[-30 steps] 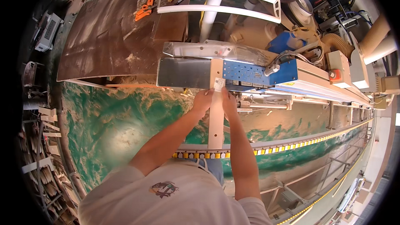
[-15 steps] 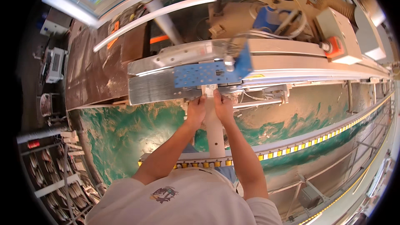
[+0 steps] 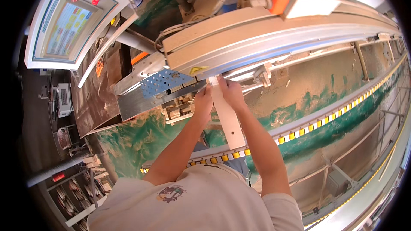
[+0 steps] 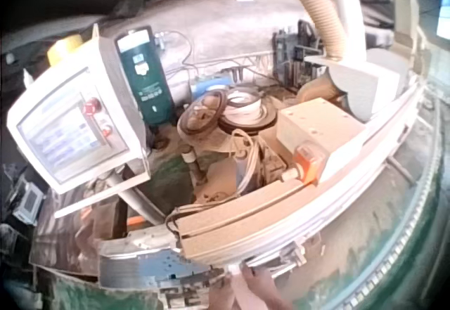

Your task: The person feeds wooden panels into an industrial machine and uses a handheld orange scraper to clean the edges of the panels on a work table.

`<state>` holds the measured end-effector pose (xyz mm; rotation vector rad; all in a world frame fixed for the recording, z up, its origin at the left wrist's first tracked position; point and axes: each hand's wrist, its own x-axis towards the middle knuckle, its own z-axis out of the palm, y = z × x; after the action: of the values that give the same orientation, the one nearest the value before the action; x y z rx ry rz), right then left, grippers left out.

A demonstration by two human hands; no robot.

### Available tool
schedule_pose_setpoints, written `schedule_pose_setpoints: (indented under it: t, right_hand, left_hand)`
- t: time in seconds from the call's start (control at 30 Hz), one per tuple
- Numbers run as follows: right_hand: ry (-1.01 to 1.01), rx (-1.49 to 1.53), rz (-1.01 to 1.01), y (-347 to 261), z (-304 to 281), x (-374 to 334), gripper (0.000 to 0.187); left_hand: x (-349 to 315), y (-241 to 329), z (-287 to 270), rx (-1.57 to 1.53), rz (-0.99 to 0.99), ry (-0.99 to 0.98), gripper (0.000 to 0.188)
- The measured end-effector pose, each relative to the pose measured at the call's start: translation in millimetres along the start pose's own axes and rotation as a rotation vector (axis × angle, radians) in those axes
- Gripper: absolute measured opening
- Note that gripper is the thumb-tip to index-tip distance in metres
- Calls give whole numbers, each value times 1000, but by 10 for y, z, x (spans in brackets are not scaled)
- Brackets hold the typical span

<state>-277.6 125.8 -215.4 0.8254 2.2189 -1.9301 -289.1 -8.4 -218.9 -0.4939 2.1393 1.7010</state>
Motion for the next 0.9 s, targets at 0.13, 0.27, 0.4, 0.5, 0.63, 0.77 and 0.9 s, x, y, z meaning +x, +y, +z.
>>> schedule_pose_setpoints:
  t: [0.13, 0.27, 0.4, 0.5, 0.63, 0.77, 0.9]
  right_hand:
    - [56, -151, -27, 173, -386, 243, 64]
    - [83, -397, -101, 97, -644, 445, 75]
    - [397, -485, 21, -247, -1095, -52, 53]
    - [720, -324, -405, -8, -1276, -1267, 27]
    - [1116, -135, 258, 1772, -1147, -3974, 25]
    - [1585, 261, 622, 3032, 515, -6567, 25]
    - [2111, 484, 761, 3634, 2601, -8199, 21]
  left_hand:
    - [2, 136, 445, -47, -16, -58, 47]
    - [250, 176, 777, 115, -4, -34, 46]
    - [507, 308, 1258, -61, -156, -292, 37]
    - [866, 279, 1093, 94, 98, -499, 26]
    - [-1264, -292, 903, -36, 18, -729, 25]
    - [-2825, -1409, -173, 486, 20, -1647, 25]
    - [-3090, -2783, -1524, 677, 138, -1819, 25]
